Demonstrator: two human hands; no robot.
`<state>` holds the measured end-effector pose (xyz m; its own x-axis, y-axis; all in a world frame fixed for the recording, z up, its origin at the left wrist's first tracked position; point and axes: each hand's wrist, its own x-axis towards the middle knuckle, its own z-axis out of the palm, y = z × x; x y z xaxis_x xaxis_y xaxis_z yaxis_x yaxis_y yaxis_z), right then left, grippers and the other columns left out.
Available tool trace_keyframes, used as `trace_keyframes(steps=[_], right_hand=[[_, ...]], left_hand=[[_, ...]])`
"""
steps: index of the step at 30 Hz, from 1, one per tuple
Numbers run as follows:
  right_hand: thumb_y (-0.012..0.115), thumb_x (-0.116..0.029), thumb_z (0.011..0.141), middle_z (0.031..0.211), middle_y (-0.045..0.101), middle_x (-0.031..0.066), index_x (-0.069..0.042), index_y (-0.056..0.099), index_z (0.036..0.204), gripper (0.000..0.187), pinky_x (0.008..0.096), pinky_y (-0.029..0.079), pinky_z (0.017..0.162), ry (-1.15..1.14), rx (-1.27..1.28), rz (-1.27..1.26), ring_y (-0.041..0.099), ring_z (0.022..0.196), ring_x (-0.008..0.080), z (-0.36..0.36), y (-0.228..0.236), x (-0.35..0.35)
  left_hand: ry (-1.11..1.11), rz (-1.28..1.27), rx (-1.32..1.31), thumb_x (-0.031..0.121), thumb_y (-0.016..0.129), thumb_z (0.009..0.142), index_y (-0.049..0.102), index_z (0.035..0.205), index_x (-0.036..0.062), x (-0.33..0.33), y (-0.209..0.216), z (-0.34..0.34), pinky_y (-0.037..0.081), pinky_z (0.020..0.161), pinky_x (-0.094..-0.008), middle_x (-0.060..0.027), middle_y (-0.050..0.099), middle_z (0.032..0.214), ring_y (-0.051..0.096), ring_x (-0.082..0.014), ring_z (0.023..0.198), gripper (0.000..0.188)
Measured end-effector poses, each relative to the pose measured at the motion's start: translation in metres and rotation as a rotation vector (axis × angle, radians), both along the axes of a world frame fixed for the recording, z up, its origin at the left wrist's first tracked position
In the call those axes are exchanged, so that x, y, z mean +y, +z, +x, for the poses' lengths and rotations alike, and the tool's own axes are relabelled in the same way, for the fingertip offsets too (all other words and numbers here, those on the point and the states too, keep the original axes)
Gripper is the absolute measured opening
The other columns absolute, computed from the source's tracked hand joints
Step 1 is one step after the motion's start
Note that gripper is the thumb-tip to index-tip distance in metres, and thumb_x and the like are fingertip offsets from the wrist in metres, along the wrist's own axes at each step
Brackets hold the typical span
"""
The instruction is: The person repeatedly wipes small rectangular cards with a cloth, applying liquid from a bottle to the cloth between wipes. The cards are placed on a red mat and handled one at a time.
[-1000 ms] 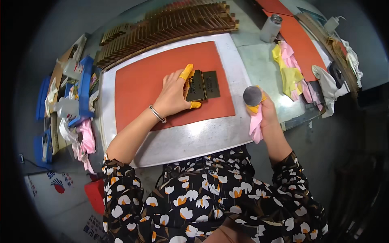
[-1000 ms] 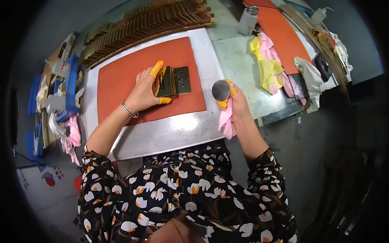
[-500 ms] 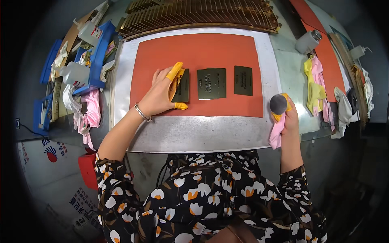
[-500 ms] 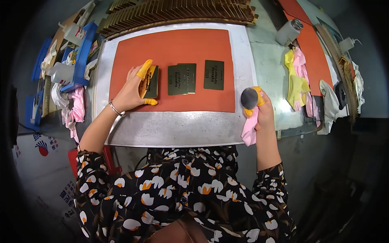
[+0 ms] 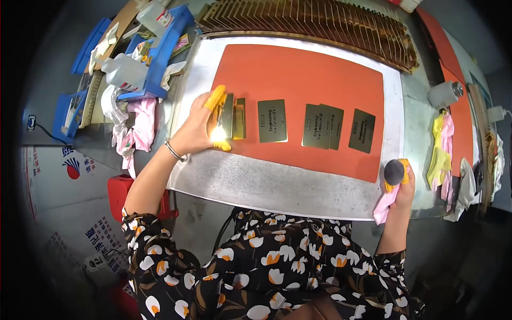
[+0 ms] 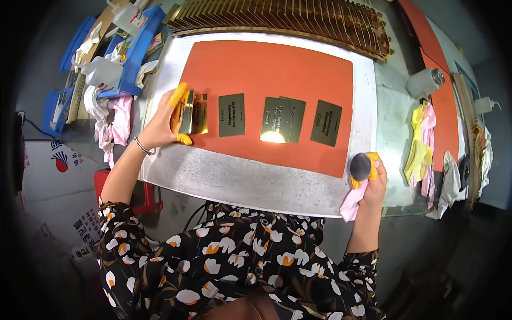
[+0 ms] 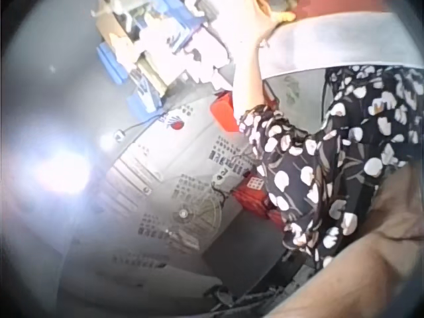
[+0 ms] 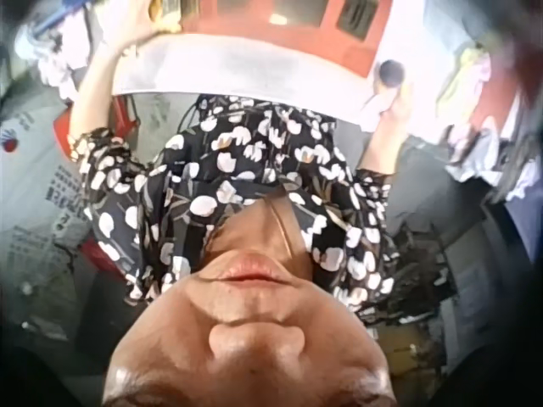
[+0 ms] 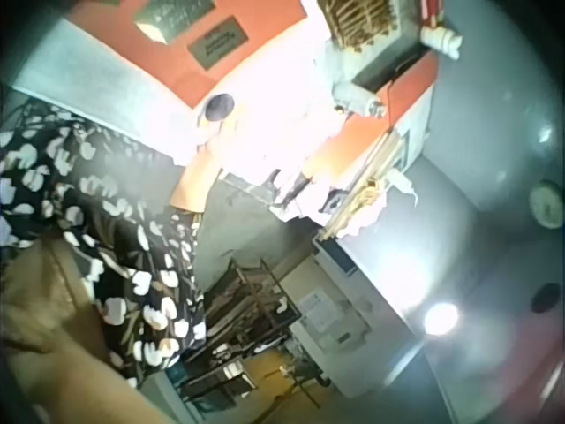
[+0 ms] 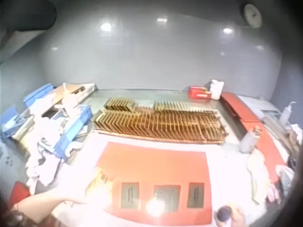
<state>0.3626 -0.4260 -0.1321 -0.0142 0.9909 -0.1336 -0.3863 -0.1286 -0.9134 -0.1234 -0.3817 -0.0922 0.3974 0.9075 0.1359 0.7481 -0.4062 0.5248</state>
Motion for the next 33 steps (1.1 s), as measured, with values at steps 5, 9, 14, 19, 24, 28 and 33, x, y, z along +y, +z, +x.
trace_keyframes(steps=[5, 9, 14, 19, 24, 28, 33], right_hand=[[0.041, -0.024, 0.095, 0.078, 0.057, 0.0058, -0.002, 0.052, 0.098, 0.025, 0.0245, 0.046, 0.047, -0.012, 0.005, 0.0, 0.056, 0.059, 0.0124, -0.001, -0.003, -0.002], [0.043, -0.022, 0.094, 0.074, 0.056, 0.0031, -0.002, 0.053, 0.095, 0.023, 0.0214, 0.043, 0.05, -0.053, -0.07, -0.002, 0.053, 0.059, 0.009, -0.009, 0.006, -0.003], [0.046, -0.021, 0.093, 0.068, 0.054, 0.0013, -0.002, 0.054, 0.09, 0.021, 0.0196, 0.039, 0.045, -0.091, -0.14, -0.011, 0.049, 0.052, 0.0069, -0.014, 0.009, -0.004], [0.046, -0.021, 0.093, 0.072, 0.055, 0.0008, -0.003, 0.055, 0.092, 0.021, 0.02, 0.04, 0.048, -0.009, -0.113, -0.024, 0.05, 0.057, 0.0068, -0.009, 0.005, -0.002], [0.048, -0.025, 0.092, 0.073, 0.054, -0.0001, -0.003, 0.054, 0.092, 0.022, 0.0203, 0.04, 0.05, 0.0, -0.079, -0.021, 0.049, 0.058, 0.006, -0.005, -0.001, -0.008], [0.046, -0.024, 0.093, 0.068, 0.054, 0.001, -0.004, 0.053, 0.089, 0.022, 0.0206, 0.04, 0.045, -0.027, -0.075, -0.027, 0.05, 0.053, 0.0077, -0.008, 0.001, -0.007], [0.046, -0.023, 0.093, 0.071, 0.055, 0.0005, -0.004, 0.053, 0.09, 0.021, 0.0202, 0.041, 0.048, -0.008, -0.078, -0.015, 0.051, 0.056, 0.0073, -0.009, 0.006, -0.005]], left_hand=[[0.082, 0.077, 0.117, 0.037, 0.084, 0.052, 0.024, 0.138, 0.0021, 0.079, 0.016, 0.013, 0.031, 0.101, -0.0385, -0.0193, 0.038, 0.128, 0.035, -0.0348, 0.121, 0.111], [0.16, 0.288, 0.275, 0.04, 0.083, 0.052, 0.029, 0.136, 0.0007, 0.102, 0.016, 0.048, 0.031, 0.099, -0.0402, -0.019, 0.041, 0.125, 0.037, -0.0346, 0.118, 0.107], [-0.193, -0.108, 0.089, 0.039, 0.084, 0.048, 0.03, 0.134, 0.0007, 0.041, 0.026, 0.151, 0.02, 0.104, -0.045, -0.0179, 0.04, 0.123, 0.036, -0.0336, 0.119, 0.108], [-0.124, -0.09, 0.123, 0.033, 0.081, 0.054, 0.028, 0.131, 0.0004, 0.037, 0.005, 0.16, 0.013, 0.106, -0.0523, -0.0167, 0.035, 0.122, 0.031, -0.0336, 0.121, 0.1], [-0.12, -0.108, 0.029, 0.03, 0.079, 0.055, 0.022, 0.131, 0.0014, 0.023, 0.002, 0.148, 0.008, 0.105, -0.0556, -0.0181, 0.033, 0.112, 0.031, -0.0373, 0.115, 0.099], [-0.071, -0.092, 0.082, 0.039, 0.084, 0.05, 0.019, 0.135, 0.0026, 0.026, 0.012, 0.116, 0.006, 0.105, -0.0568, -0.0206, 0.03, 0.126, 0.025, -0.038, 0.124, 0.113], [0.013, -0.102, 0.206, 0.042, 0.084, 0.048, 0.019, 0.136, 0.0027, 0.019, 0.011, 0.089, 0.007, 0.105, -0.056, -0.0164, 0.033, 0.125, 0.028, -0.0341, 0.123, 0.116]])
